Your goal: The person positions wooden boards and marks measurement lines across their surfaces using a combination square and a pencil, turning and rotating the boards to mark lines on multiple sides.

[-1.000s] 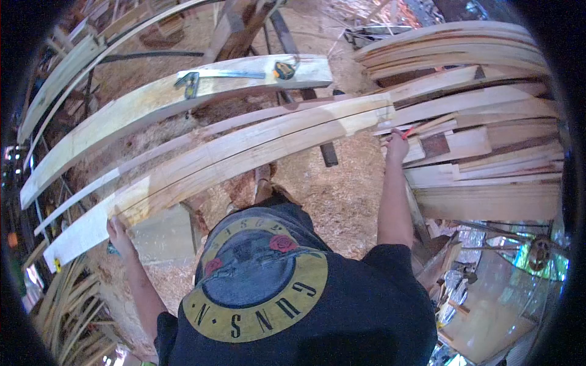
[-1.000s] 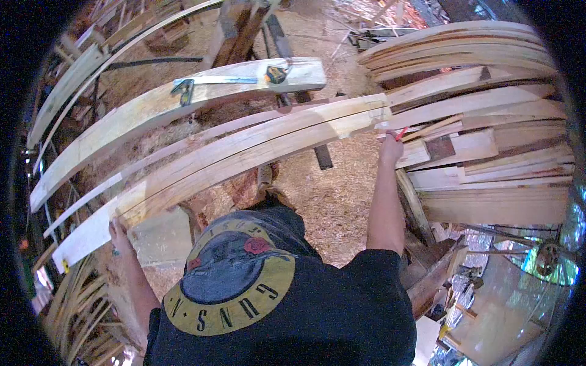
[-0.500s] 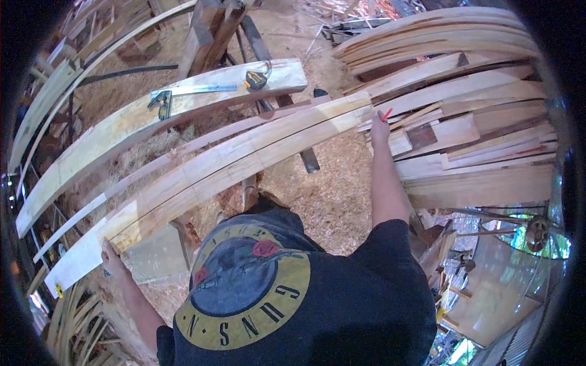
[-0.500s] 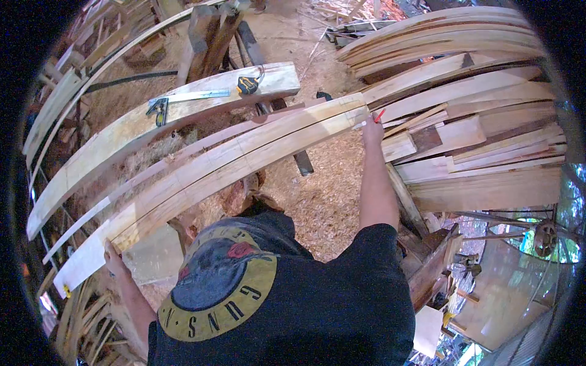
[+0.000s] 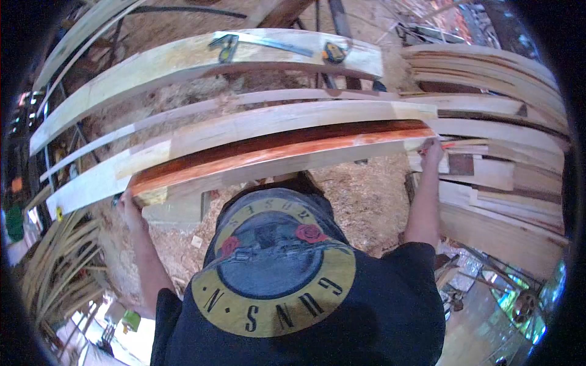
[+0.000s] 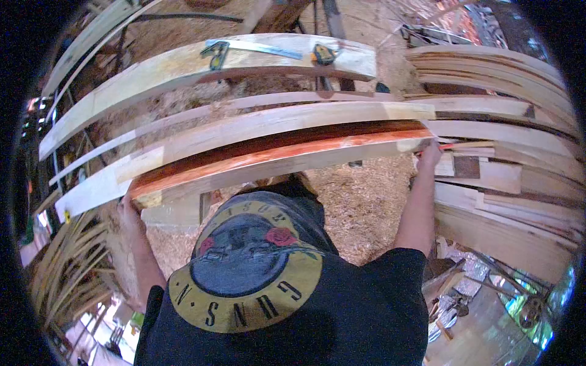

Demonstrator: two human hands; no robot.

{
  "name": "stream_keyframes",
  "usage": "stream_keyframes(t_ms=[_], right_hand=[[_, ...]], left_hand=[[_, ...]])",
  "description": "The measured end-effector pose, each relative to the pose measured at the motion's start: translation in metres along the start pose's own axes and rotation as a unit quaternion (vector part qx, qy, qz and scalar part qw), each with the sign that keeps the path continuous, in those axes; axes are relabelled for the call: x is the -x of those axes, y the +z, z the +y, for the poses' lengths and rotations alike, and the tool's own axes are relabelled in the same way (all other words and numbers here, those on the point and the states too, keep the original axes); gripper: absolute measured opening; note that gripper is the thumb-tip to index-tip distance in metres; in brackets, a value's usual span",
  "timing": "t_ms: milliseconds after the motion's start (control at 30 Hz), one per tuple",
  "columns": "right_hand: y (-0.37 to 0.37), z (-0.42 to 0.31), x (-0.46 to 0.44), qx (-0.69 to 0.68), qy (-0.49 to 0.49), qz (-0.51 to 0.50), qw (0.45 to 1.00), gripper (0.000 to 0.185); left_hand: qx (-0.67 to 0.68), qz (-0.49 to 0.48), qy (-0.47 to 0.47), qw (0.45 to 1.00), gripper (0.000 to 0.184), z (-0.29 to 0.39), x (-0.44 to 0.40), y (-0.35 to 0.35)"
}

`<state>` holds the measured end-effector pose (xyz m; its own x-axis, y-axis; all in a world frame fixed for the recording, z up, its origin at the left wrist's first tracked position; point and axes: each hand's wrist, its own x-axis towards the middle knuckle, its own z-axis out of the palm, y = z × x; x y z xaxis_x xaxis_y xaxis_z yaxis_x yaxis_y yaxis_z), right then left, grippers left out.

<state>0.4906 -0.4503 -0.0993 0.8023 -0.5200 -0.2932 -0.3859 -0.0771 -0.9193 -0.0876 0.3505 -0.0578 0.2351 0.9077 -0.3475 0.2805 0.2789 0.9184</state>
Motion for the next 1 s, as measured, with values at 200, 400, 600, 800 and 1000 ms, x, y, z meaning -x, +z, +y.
stream_keyframes(t_ms=[200, 400, 600, 800, 1000], right_hand=[[0.012, -0.024, 0.030, 0.143, 0.037, 0.012, 0.989, 0.053], [0.018, -0.022, 0.023, 0.284, 0.009, 0.066, 0.957, 0.069], [0.033, -0.033, 0.026, 0.333, -0.029, 0.141, 0.932, 0.069], [0.041, -0.046, 0.029, 0.338, 0.036, 0.125, 0.932, 0.064], [0.005, -0.009, -0.033, 0.397, -0.038, 0.087, 0.913, 0.063]], left_hand=[[-0.157, 0.099, 0.053, 0.981, 0.064, 0.016, 0.021, 0.026], [-0.538, 0.134, 0.326, 0.765, 0.060, 0.042, 0.042, 0.039], [-0.493, -0.327, 0.458, 0.663, 0.067, 0.077, 0.119, 0.121], [-0.562, -0.423, 0.355, 0.615, 0.080, 0.073, 0.092, 0.161], [-0.601, -0.475, 0.266, 0.585, 0.084, 0.079, 0.086, 0.173]])
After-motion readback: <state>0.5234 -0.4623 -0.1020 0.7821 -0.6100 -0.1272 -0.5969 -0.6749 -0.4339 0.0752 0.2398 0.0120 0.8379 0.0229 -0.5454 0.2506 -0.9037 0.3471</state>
